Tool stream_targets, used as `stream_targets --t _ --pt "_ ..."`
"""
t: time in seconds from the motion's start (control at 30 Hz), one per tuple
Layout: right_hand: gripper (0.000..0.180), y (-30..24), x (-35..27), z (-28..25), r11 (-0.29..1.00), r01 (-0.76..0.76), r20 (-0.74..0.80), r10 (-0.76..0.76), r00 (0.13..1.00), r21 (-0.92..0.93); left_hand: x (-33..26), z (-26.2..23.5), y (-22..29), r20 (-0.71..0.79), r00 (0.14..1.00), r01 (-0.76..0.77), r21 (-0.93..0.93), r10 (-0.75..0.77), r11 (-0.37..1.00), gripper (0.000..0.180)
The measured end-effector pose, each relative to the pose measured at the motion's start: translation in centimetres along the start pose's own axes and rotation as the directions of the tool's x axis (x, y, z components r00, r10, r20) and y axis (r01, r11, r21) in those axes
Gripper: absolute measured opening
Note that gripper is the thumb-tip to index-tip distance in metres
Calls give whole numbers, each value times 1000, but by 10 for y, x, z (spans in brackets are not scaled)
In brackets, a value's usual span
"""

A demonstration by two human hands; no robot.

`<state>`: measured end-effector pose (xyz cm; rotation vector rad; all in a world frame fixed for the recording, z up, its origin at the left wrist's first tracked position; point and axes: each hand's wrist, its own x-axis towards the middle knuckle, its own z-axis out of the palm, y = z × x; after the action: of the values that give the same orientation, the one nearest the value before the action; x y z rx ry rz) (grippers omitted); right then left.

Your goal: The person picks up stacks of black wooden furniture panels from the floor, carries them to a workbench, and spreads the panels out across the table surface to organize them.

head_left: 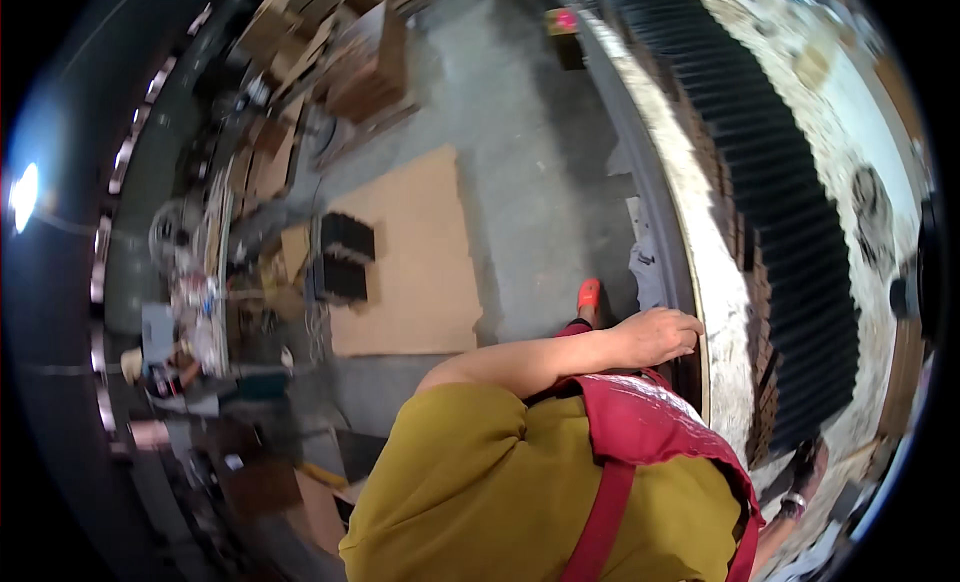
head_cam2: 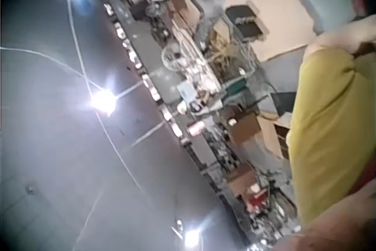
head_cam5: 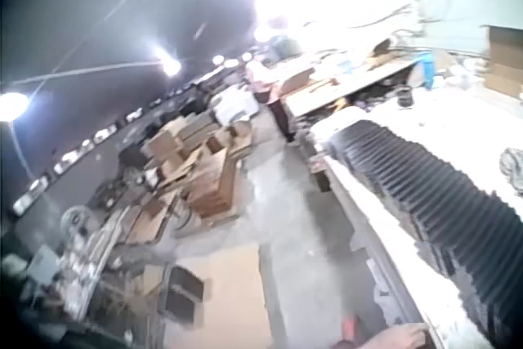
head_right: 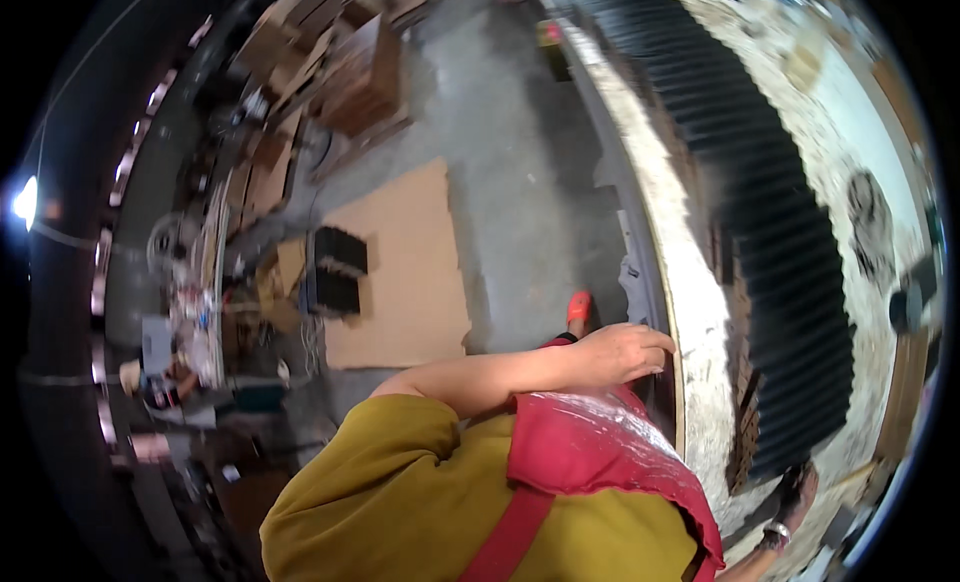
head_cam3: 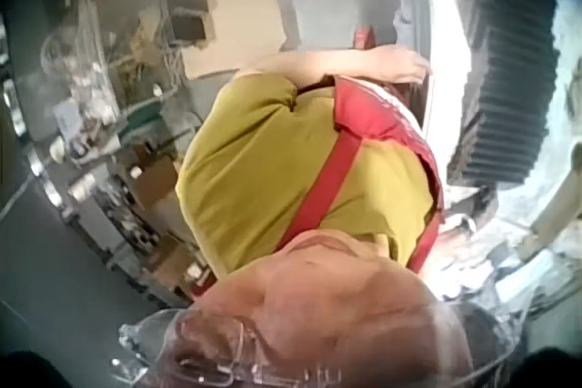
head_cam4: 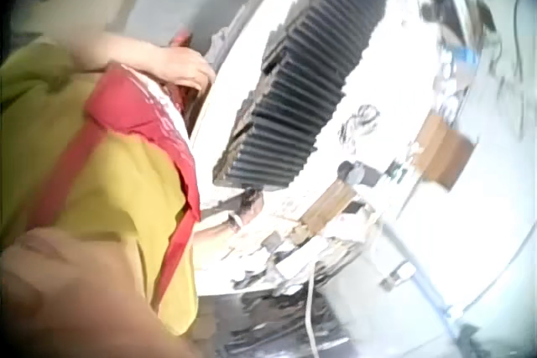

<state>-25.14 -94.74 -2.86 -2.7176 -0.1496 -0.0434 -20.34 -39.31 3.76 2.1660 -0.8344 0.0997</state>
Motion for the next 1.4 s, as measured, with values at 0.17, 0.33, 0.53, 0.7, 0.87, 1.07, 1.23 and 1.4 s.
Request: stream_targets --t 0.17,0.33,0.53,0.7,0.87,1.07,1.23,1.4 --pt "15 21 41 -35 952 252 301 -193 934 -173 -88 -4 -17 -64 937 345 26 -343 938 14" --pt "20 -1 65 -61 321 -866 656 565 500 384 -179 -9 -27 -255 813 536 -27 -524 844 14" --pt "25 -72 88 -79 802 -565 -4 576 817 195 -307 -17 -19 -197 564 797 -124 -802 591 20" --pt "30 -145 159 -77 954 -250 -213 282 935 165 -453 -21 15 -272 480 824 -187 -834 535 29" --pt "43 -329 195 35 935 135 119 -183 976 329 -584 -33 40 -133 316 939 -94 -939 330 35" --pt "49 -550 117 166 865 396 444 -500 744 309 -712 -36 56 -65 -252 763 -627 -966 -156 38" --pt "43 -589 115 250 908 279 669 -419 614 312 -782 25 82 -165 -652 491 -835 -740 -246 33" --pt "52 -736 45 239 804 553 916 -24 401 -220 -792 66 99 -204 -684 574 -743 -700 -345 30"
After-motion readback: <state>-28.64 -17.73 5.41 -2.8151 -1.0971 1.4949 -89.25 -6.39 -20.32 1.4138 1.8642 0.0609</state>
